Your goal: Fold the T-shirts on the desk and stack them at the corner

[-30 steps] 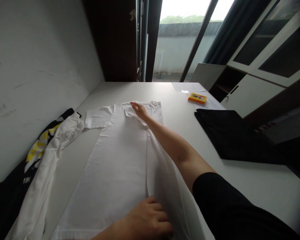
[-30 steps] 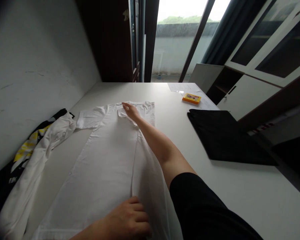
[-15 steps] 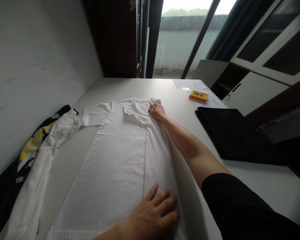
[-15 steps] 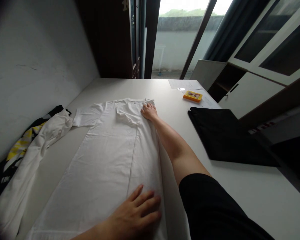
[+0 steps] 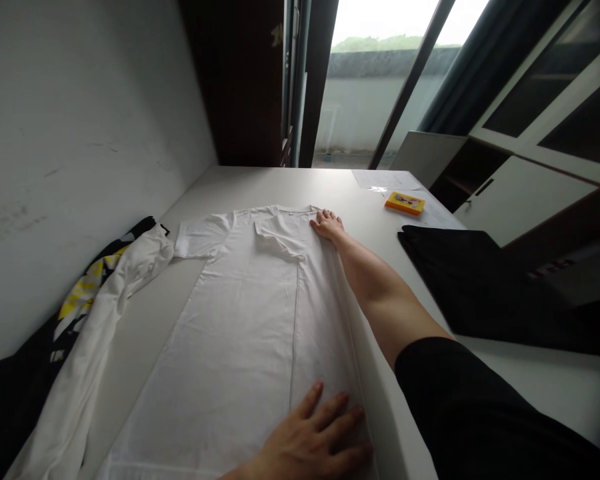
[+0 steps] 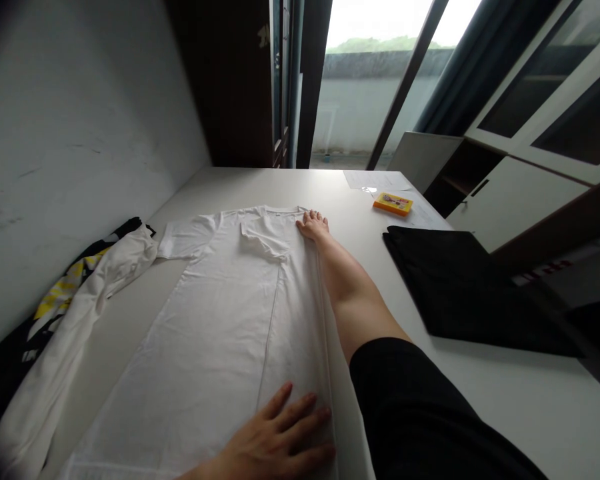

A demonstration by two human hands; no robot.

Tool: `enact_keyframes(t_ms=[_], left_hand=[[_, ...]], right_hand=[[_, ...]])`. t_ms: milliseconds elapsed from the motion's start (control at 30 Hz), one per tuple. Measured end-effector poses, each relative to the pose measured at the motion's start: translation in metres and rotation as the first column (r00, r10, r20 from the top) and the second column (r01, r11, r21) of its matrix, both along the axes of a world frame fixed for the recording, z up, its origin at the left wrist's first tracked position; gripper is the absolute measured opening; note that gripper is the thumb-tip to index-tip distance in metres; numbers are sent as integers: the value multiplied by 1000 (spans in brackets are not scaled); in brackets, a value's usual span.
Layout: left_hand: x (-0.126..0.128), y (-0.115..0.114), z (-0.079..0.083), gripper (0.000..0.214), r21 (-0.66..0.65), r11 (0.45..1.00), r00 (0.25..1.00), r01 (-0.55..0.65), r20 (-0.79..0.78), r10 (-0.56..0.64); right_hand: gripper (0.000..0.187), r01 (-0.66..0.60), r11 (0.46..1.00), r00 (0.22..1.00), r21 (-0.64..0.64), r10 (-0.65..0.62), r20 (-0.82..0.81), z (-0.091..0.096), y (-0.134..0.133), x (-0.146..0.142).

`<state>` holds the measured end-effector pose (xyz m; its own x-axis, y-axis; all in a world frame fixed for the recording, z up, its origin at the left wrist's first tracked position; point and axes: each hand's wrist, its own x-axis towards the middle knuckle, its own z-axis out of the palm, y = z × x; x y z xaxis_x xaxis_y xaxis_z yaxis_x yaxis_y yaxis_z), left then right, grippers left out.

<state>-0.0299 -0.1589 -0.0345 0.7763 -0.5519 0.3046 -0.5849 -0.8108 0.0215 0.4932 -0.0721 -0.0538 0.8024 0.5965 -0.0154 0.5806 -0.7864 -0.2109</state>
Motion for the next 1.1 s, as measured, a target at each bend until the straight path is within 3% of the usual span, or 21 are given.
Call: enact_keyframes(t_ms=[100,200,267,333,400,500,600,700,833,1000,1033,1100], left_hand=[[1,1,-7,37,-89,996,1000,-20,1,20],[1,6,-4,30,-140,990,999,-31,-19,28],[1,13,3,29,-151,988,999,-41,-42,35],[1,24,14,28,-184,979,992,-85,-106,67],[2,37,26,28,-240,952,968,-190,-208,140],[4,52,40,28,-299,876,903,-379,-324,281],[6,54,44,28,-315,851,882,-421,-361,303],[5,49,42,28,-298,879,896,-371,-365,254],[3,45,39,27,-302,894,906,-330,-367,210],[3,41,36,24,-310,906,929,-287,-322,184],[3,39,35,25,-297,915,936,-273,-300,182],[3,35,30,26,-258,940,957,-225,-241,163]], right_hand=[[71,12,998,999,62,-15,44,11,-2,-18],[62,-129,971,980,203,94,174,22,3,-56],[51,-318,907,940,276,265,214,28,7,-91],[42,-520,800,854,297,480,203,30,10,-128],[37,-630,727,776,271,593,213,29,13,-159],[33,-594,779,801,201,552,232,25,18,-185],[28,-496,852,860,165,456,230,24,24,-188],[27,-455,872,879,179,410,242,24,29,-184],[24,-485,808,873,333,423,244,24,30,-185],[24,-654,642,736,400,663,138,28,20,-172],[26,-644,647,744,407,653,139,28,19,-166],[30,-569,714,813,409,564,146,28,20,-151]])
